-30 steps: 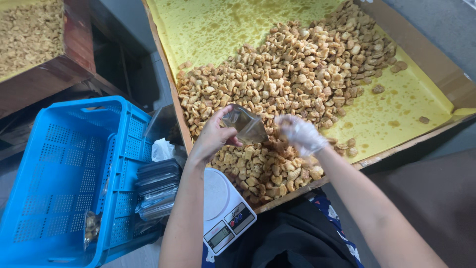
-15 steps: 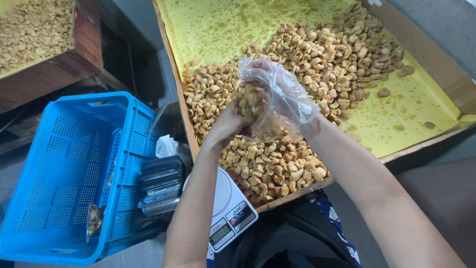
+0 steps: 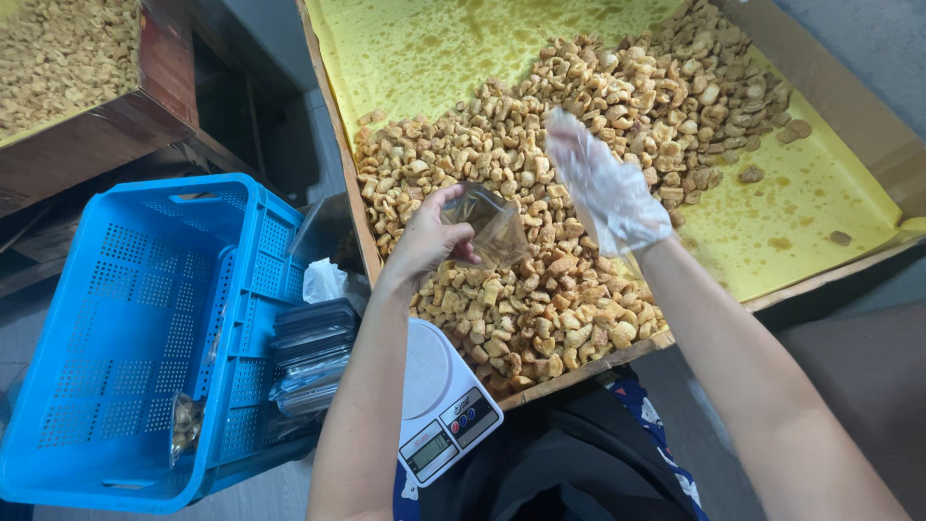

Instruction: The person uses their hands to scoop snack pieces from a large pile on a tray into a small silver pouch, placing the pouch on a digital scale to check the weight. After weighing, the person puts the filled pouch into a blue plastic crate and repeats the process with another pouch.

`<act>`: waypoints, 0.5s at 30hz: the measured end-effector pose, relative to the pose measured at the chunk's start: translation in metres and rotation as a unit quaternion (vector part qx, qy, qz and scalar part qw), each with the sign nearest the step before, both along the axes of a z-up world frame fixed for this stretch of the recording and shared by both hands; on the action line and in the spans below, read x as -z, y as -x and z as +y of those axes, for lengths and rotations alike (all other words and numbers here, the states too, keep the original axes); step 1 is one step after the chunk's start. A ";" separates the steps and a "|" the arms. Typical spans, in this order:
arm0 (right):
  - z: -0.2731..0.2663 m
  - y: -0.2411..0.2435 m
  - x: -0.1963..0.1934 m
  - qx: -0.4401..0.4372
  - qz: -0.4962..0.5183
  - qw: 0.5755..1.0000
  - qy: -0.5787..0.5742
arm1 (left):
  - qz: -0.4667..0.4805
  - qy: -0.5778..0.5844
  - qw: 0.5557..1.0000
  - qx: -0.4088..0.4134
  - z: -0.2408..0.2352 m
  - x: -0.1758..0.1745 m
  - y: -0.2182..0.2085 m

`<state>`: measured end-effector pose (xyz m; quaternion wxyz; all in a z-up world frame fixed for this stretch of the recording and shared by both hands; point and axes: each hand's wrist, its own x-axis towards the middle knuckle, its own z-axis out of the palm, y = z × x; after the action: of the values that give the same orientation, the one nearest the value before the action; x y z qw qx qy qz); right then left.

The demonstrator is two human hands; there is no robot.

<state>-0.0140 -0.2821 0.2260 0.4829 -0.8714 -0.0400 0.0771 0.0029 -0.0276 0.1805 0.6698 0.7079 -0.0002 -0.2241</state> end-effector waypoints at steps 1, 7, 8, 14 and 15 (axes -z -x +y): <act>-0.005 0.007 0.014 -0.046 0.030 0.988 0.144 | -0.008 0.002 1.000 0.001 0.002 0.000 0.000; -0.001 0.057 0.109 -0.147 0.218 0.954 0.147 | -0.011 0.021 1.000 -0.019 0.011 0.002 -0.002; 0.006 0.059 0.122 -0.152 0.213 0.937 0.233 | -0.013 0.022 0.999 -0.020 0.013 0.001 -0.002; 0.034 0.045 0.186 -0.156 0.114 0.883 0.428 | 0.010 -0.009 0.999 -0.030 0.014 0.002 0.004; 0.036 0.041 0.193 -0.154 0.083 0.877 0.447 | 0.009 -0.007 0.999 -0.031 0.013 0.001 0.005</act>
<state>-0.0550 -0.2463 0.0325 0.0252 -0.9677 -0.0951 0.2322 -0.0019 -0.0143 0.1792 0.6712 0.7105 0.0289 -0.2096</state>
